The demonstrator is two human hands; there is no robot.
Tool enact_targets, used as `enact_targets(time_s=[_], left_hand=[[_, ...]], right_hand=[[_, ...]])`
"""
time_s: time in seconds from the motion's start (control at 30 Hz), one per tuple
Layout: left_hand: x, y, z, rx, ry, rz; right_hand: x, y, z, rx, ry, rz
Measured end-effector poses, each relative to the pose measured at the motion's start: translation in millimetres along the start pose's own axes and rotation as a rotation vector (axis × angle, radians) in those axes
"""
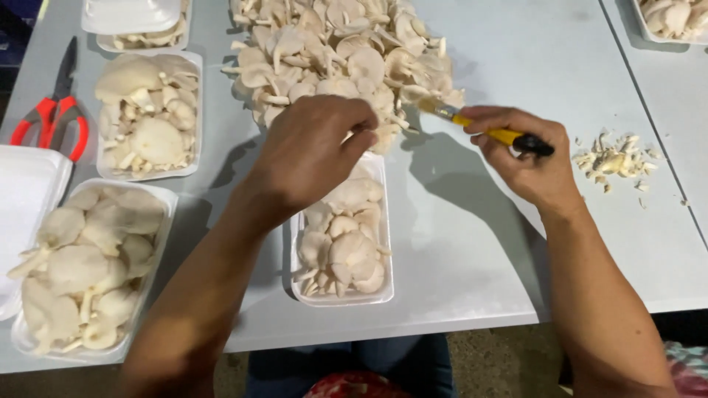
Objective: Cleaning oyster mushrooms with a paintbrush and arranging them into foam trays for packaging.
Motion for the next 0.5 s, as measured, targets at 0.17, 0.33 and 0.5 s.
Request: enact_targets(time_s=[0.17, 0.33, 0.5], left_hand=[[24.2, 43.1, -7.2, -0.2, 0.085, 0.279], [26.1, 48.3, -12.2, -0.079, 0.043, 0.212], [25.1, 46.3, -14.7, -0.055, 0.047, 0.2]], right_hand=[[-5.3, -1.3, 21.6, -0.054, 0.023, -0.025], [-0.4, -7.6, 41.1, -0.087, 0.092, -0.054], [35.3, 0.5, 16.8, -0.124, 0.26, -0.035]])
Point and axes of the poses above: each hand's wrist, its own y-axis away from the middle knuckle, its own x-axis out of the back of the hand, z = x × y, the point moved 5 cm from there along -y, towards the middle knuckle, and after that the axes turned 7 degrees about -y, right-handed, at the moved point
